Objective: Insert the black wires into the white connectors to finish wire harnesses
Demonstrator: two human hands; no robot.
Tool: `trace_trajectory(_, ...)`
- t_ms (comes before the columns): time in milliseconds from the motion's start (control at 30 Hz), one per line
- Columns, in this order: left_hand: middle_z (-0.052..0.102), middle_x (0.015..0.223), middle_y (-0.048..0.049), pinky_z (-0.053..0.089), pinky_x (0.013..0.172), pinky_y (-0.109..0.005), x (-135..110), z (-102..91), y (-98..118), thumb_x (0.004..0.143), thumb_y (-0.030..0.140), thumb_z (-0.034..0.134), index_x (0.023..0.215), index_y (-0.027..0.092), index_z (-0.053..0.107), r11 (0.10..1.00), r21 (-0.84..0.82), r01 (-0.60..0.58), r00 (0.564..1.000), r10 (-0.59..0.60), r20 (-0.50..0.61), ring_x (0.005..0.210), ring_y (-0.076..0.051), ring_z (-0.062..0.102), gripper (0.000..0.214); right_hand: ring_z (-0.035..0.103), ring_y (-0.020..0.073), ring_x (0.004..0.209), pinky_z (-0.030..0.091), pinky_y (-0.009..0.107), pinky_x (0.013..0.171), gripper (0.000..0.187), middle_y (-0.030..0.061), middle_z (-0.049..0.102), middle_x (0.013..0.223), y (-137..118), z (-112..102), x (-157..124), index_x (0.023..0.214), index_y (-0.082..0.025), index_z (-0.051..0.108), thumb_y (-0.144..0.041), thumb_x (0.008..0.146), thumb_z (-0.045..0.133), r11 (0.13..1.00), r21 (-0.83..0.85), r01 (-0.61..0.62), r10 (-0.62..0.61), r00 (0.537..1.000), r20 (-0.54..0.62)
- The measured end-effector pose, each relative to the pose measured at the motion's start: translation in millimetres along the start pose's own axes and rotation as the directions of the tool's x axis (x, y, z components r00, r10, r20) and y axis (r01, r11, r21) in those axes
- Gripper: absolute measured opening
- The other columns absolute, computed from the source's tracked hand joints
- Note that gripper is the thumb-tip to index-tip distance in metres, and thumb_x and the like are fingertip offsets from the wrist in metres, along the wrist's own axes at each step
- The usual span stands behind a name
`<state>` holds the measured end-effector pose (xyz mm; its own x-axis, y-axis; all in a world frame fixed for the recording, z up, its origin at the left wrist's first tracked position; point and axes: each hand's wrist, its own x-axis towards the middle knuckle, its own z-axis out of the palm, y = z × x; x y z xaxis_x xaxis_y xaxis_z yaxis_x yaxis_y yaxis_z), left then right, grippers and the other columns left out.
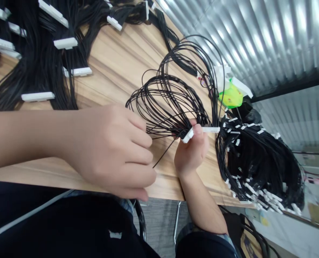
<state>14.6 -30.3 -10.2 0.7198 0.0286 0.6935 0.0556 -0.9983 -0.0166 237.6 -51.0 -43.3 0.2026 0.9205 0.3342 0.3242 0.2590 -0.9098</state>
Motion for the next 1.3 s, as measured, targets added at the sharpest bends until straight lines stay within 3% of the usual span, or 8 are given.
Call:
trace_trajectory(100, 0.057, 0.06, 0.0068, 0.039, 0.052, -0.031, 1.6, 4.1, -0.1, 0.11, 0.037, 0.039, 0.082, 0.026, 0.064, 0.968, 0.076, 0.238, 0.971, -0.233, -0.06, 0.052, -0.012, 0.051, 0.04, 0.062, 0.0195, 0.076, 0.056, 0.035, 0.071, 0.031, 0.0023, 0.061, 0.08, -1.7, 2.4, 5.1, 0.093, -0.025, 0.063, -0.053, 0.099, 0.051, 0.998, 0.06, 0.003, -0.003, 1.0, 0.007)
trace_trajectory(233, 0.048, 0.049, 0.0107, 0.021, 0.046, -0.023, 4.8, 0.4, -9.8, 0.111, 0.034, 0.039, 0.122, 0.023, 0.063, 0.807, 0.058, 0.588, 0.809, -0.587, -0.035, 0.036, -0.006, 0.036, 0.028, 0.063, 0.0184, 0.077, 0.056, 0.034, 0.074, 0.028, 0.0018, 0.062, 0.084, 1.8, 1.7, 5.3, 0.094, -0.025, 0.064, -0.052, 0.098, 0.056, 0.992, 0.128, -0.002, -0.005, 0.999, 0.053)
trace_trajectory(400, 0.043, 0.047, 0.0081, 0.028, 0.055, -0.021, 3.5, 0.4, -16.1, 0.109, 0.051, 0.035, 0.123, 0.028, 0.07, 0.725, 0.107, 0.68, 0.731, -0.682, -0.023, 0.039, -0.005, 0.035, 0.045, 0.068, 0.0236, 0.095, 0.057, 0.042, 0.092, 0.032, 0.0057, 0.068, 0.095, 7.1, -4.1, 2.8, 0.099, -0.027, 0.067, -0.051, 0.104, 0.047, 0.993, 0.079, 0.092, -0.108, 0.966, 0.235)
trace_trajectory(633, 0.046, 0.05, 0.0061, 0.04, 0.072, -0.022, 5.1, -10.5, -18.8, 0.108, 0.057, 0.035, 0.095, 0.02, 0.078, 0.667, 0.146, 0.731, 0.67, -0.742, 0.032, 0.046, -0.004, 0.033, 0.059, 0.064, 0.0217, 0.079, 0.054, 0.038, 0.077, 0.035, 0.0025, 0.067, 0.084, 6.0, -13.0, 0.9, 0.103, -0.029, 0.069, -0.052, 0.106, 0.043, 0.995, 0.012, 0.101, -0.093, 0.856, 0.508)
trace_trajectory(800, 0.057, 0.061, 0.0052, 0.038, 0.073, -0.024, 1.1, -15.1, -25.4, 0.106, 0.055, 0.036, 0.093, 0.021, 0.077, 0.714, 0.155, 0.683, 0.707, -0.699, 0.109, 0.053, -0.004, 0.04, 0.054, 0.065, 0.0201, 0.081, 0.053, 0.037, 0.079, 0.036, 0.002, 0.071, 0.087, 1.7, -14.7, 2.5, 0.101, -0.028, 0.072, -0.051, 0.107, 0.045, 0.997, 0.027, 0.069, -0.072, 0.824, 0.562)
trace_trajectory(967, 0.068, 0.091, 0.0007, 0.045, 0.084, -0.029, 7.6, -18.0, -19.9, 0.11, 0.049, 0.031, 0.109, 0.016, 0.073, 0.714, 0.263, 0.649, 0.734, -0.678, 0.028, 0.076, -0.009, 0.061, 0.053, 0.057, 0.0196, 0.071, 0.051, 0.036, 0.071, 0.044, 0.0005, 0.059, 0.074, -2.4, -16.9, 8.6, 0.092, -0.026, 0.069, -0.057, 0.106, 0.042, 1.0, -0.013, -0.004, 0.012, 0.761, 0.649)
trace_trajectory(1100, 0.068, 0.089, 0.004, 0.046, 0.09, -0.029, 10.0, -21.9, -21.4, 0.113, 0.041, 0.027, 0.117, 0.02, 0.074, 0.731, 0.265, 0.629, 0.751, -0.659, 0.035, 0.087, -0.01, 0.066, 0.051, 0.059, 0.0206, 0.079, 0.055, 0.039, 0.08, 0.034, 0.0014, 0.061, 0.082, -9.6, -18.7, 7.8, 0.096, -0.027, 0.067, -0.054, 0.104, 0.048, 0.994, 0.086, -0.07, -0.012, 0.703, 0.711)
trace_trajectory(1300, 0.076, 0.097, 0.0078, 0.037, 0.077, -0.023, 3.4, -21.4, -34.6, 0.113, 0.048, 0.034, 0.112, 0.029, 0.078, 0.859, -0.043, 0.51, 0.854, -0.5, 0.145, 0.078, -0.005, 0.06, 0.048, 0.059, 0.0234, 0.083, 0.062, 0.047, 0.085, 0.044, 0.0046, 0.056, 0.084, -16.1, -21.4, 7.5, 0.087, -0.025, 0.065, -0.065, 0.098, 0.05, 0.98, 0.1, -0.17, 0.01, 0.552, 0.834)
